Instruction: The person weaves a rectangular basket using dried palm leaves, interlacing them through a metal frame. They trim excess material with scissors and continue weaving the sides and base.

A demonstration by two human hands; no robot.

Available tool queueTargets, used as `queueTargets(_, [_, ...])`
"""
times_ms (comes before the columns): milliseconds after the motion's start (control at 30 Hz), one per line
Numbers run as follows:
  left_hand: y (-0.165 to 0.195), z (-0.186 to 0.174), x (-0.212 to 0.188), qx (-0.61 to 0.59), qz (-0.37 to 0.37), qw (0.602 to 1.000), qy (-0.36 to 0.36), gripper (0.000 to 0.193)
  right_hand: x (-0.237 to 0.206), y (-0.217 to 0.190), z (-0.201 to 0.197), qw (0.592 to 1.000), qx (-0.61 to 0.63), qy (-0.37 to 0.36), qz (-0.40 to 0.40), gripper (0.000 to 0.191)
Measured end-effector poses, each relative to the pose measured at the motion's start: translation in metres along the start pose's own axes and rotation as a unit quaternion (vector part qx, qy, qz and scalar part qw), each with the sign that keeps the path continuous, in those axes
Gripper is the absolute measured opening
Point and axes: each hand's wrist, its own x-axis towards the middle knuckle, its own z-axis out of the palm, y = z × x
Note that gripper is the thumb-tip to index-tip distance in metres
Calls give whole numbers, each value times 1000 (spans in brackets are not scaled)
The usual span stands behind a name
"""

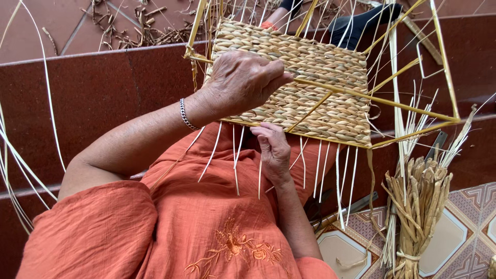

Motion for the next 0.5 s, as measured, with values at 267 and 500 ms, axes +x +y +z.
queueTargets(267, [2, -2, 5, -3, -20, 999, -28, 47, -14, 29, 31, 942, 256, 10, 216, 32])
queueTargets(500, [-1, 1, 6, -12, -13, 999, -30, 46, -36, 23, 34, 945, 204, 29, 255, 29])
